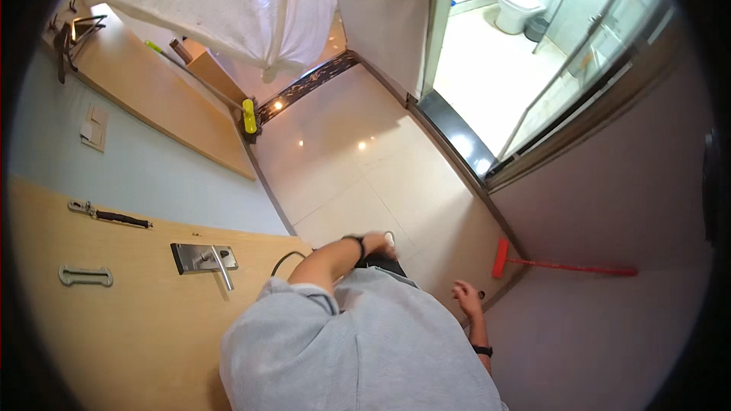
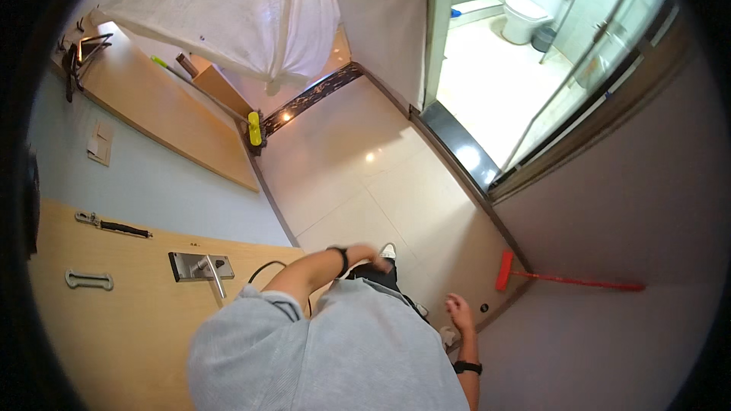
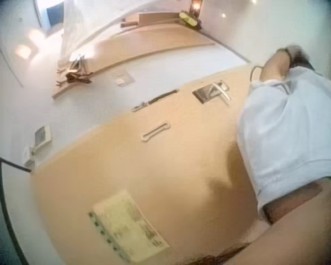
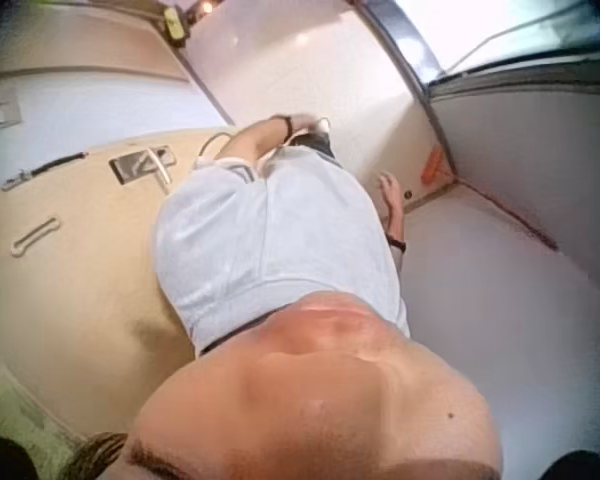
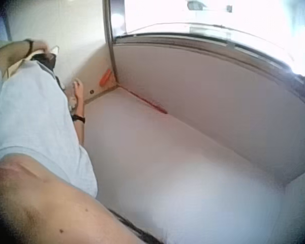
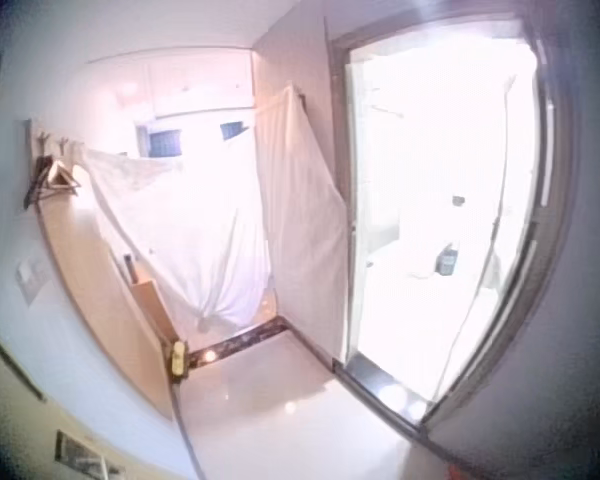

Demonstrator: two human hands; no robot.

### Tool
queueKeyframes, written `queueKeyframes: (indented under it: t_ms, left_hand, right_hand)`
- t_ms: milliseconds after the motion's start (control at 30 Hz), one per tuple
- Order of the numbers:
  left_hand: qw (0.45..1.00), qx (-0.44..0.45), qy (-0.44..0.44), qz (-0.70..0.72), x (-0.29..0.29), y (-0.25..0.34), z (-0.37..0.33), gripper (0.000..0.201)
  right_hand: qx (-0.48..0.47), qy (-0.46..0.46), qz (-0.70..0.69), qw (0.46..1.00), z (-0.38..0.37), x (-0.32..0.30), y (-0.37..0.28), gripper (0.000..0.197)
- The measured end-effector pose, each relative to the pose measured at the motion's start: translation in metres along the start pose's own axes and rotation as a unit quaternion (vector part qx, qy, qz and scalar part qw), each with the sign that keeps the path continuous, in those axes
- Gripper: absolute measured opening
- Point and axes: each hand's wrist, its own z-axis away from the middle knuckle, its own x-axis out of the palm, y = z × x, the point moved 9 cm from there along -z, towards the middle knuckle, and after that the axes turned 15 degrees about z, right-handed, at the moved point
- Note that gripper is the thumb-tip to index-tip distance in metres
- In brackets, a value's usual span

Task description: Cleaning the bathroom sink, toilet exterior, and shower bar with a cloth.

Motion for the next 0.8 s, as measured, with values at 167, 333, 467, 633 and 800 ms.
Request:
queueKeyframes:
  t_ms: [167, 333, 467, 633, 800]
  left_hand:
    - [0.896, -0.083, 0.077, 0.43, -0.018, 0.022, 0.144, 0.082]
    - [0.736, -0.05, 0.133, 0.662, -0.032, 0.007, 0.182, 0.07]
    - [0.699, -0.054, 0.206, 0.682, -0.037, -0.009, 0.21, 0.064]
    - [0.679, -0.021, 0.283, 0.677, -0.051, -0.047, 0.179, 0.057]
    - [0.676, -0.051, 0.328, 0.658, -0.132, -0.047, 0.202, 0.046]
  right_hand:
    - [0.138, 0.22, -0.231, 0.938, 0.02, -0.067, 0.084, 0.029]
    - [0.284, -0.152, 0.146, 0.935, 0.031, -0.015, 0.091, 0.033]
    - [0.207, -0.195, 0.211, 0.935, -0.014, 0.003, 0.025, 0.033]
    - [0.151, -0.133, 0.169, 0.965, -0.095, -0.032, -0.038, 0.033]
    - [0.077, -0.132, 0.164, 0.975, -0.194, -0.068, -0.096, 0.032]
